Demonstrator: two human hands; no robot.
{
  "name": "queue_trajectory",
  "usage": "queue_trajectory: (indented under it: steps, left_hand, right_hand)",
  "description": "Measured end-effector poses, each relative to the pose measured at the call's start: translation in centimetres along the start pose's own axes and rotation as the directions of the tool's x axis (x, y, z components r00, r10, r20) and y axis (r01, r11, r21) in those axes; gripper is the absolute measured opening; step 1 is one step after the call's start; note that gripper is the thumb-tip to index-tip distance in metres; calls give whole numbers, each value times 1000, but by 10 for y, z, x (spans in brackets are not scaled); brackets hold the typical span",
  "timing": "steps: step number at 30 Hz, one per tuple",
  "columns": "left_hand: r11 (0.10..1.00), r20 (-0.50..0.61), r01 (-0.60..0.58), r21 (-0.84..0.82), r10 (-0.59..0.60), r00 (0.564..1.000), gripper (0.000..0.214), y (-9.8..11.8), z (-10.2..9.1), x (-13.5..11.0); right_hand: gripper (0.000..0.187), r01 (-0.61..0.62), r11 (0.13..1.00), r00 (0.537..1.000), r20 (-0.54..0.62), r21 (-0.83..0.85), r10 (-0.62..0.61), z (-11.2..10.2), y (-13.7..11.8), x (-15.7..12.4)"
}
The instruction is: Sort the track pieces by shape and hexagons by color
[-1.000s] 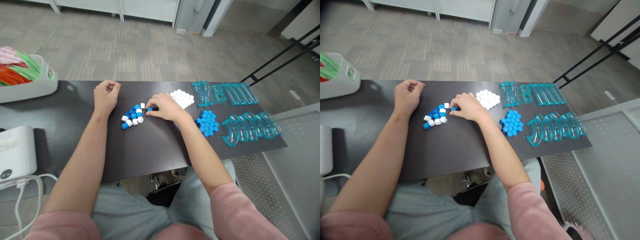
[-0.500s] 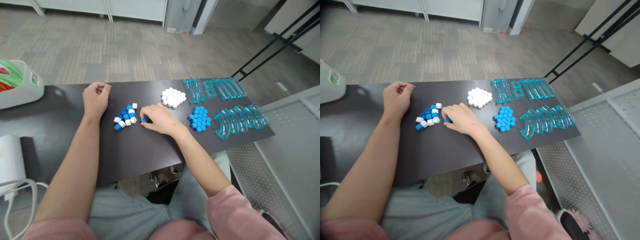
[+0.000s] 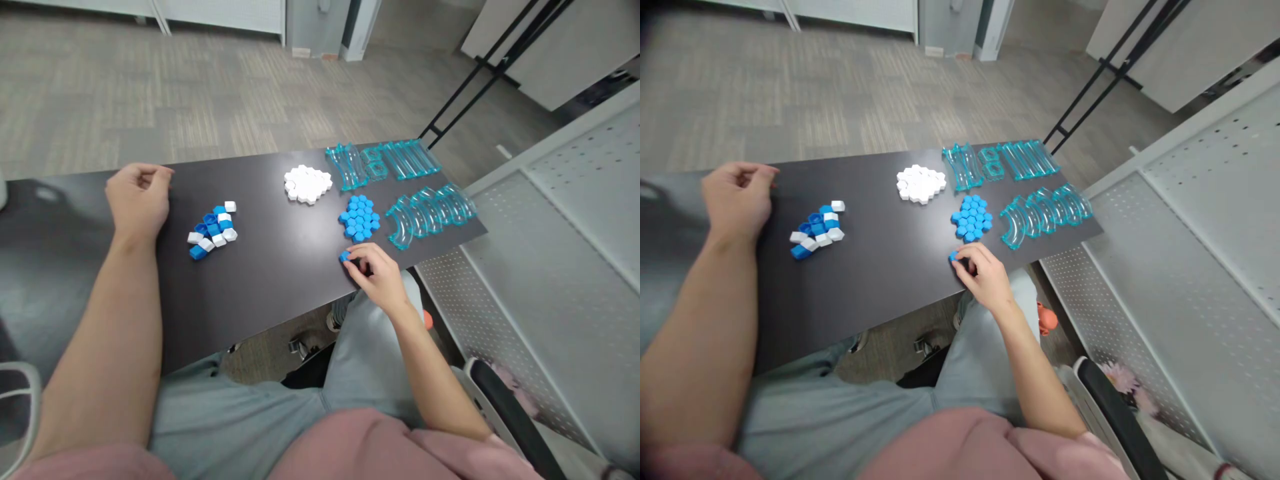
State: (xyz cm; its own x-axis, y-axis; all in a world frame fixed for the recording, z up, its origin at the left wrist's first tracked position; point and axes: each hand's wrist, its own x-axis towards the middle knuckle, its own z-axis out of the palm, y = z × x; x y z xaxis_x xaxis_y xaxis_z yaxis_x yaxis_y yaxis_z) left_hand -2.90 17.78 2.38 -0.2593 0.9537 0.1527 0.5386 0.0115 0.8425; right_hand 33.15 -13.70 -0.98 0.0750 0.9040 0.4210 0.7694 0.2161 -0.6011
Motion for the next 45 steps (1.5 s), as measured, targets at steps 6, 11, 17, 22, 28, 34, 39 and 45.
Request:
queue_trajectory:
  steps: [6,11,17,22,28,34,39,45]
  left_hand:
    - [1000,-10,21,8,-21,1000,16,2,1,0]
    - [1000,-12,8,20,-8,1000,15,0,2,1]
    - [998,9,-24,56,24,1000,12,0,-2,-3]
    - [998,10,-18,65,18,1000,11,1,-3,-4]
    - [995,12,-8,96,7,1000,9,4,-3,-5]
    - [997,15,-25,72,24,1000,9,0,-1,-1]
    - [999,16,-23,43,22,1000,8,-2,-1,1]
    - [1000,56,-14,-22,15,998,6,-3,-4,-1]
  right_hand:
    - [4,-127,988,983,-147,-86,114,-27,19,-17]
    - [4,-170,983,971,-183,-70,155,-25,27,-13]
    - [9,-217,968,966,-171,-127,194,-17,27,-5]
    - [11,-251,955,960,-167,-160,224,-16,30,-4]
    - [13,-234,958,963,-177,-164,205,-15,33,-4]
    - [14,-245,953,956,-210,-178,206,-14,34,-6]
    - [18,-219,958,945,-285,-183,161,-13,21,-10]
    - [21,-90,995,996,27,-32,91,24,-30,10]
